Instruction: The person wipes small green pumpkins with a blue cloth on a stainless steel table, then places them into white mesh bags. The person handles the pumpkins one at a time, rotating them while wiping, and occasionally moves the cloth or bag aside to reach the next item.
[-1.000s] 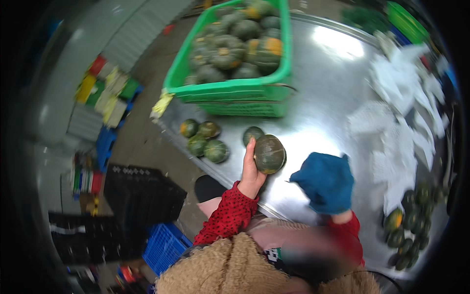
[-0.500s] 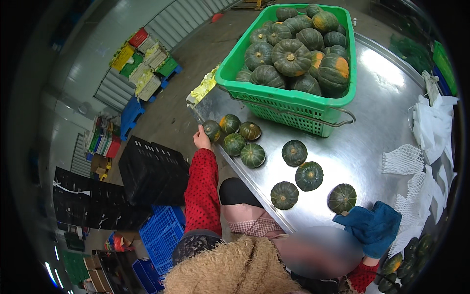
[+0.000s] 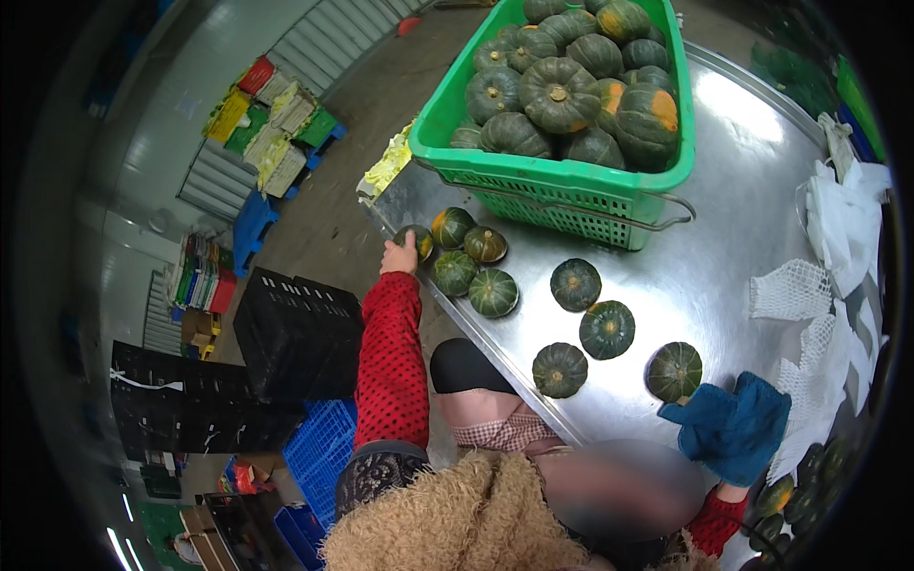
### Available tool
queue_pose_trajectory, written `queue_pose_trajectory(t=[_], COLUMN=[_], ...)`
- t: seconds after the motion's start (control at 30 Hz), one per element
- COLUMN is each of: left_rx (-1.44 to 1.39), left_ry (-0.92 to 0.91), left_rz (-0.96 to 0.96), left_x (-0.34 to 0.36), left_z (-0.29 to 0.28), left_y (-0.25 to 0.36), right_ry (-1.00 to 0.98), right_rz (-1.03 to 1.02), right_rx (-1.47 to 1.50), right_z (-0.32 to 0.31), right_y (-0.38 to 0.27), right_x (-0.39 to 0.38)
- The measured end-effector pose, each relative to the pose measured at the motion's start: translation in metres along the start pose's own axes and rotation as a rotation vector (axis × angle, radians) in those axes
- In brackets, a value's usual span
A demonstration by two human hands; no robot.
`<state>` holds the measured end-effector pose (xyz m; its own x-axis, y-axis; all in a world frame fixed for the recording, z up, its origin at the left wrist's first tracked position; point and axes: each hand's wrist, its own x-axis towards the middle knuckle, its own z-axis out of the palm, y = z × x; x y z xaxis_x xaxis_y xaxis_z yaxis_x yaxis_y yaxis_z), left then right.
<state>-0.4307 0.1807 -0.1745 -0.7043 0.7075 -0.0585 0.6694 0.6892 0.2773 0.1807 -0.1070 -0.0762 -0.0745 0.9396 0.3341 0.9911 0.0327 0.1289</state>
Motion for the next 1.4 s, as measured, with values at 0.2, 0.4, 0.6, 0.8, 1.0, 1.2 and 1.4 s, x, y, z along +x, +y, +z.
queue_pose_trajectory(t=[0.2,0.4,0.6,0.8,1.0,1.2,1.4], left_rx=[0.124,-0.569,-0.083,-1.112,-1.299,-1.394,-1.607], left_ry=[0.15,-0.569,-0.645,-1.734,-1.826,-1.527,-1.607], left_rz=[0.124,1.258,1.701,0.287,0.049,0.17,-0.23], left_x=[-0.061,-0.324,-0.435,-0.432,-0.458,-0.459,-0.454], left_z=[-0.018,-0.008,0.071,0.042,0.006,0.009,-0.018], left_y=[0.029,0.142,0.178,0.178,0.171,0.15,0.158], right_ry=[-0.041,0.143,0.035,0.005,0.3,0.269,-0.446], right_rz=[0.088,0.498,0.403,0.377,0.467,0.187,0.869], right_rx=[0.366,0.502,0.552,0.963,1.499,1.58,2.417], right_z=[-0.016,-0.018,-0.003,-0.017,0.051,0.039,0.044], right_y=[0.007,0.045,0.035,0.035,-0.043,-0.033,-0.048], right_x=[0.022,-0.031,-0.036,-0.029,-0.004,0.043,0.028])
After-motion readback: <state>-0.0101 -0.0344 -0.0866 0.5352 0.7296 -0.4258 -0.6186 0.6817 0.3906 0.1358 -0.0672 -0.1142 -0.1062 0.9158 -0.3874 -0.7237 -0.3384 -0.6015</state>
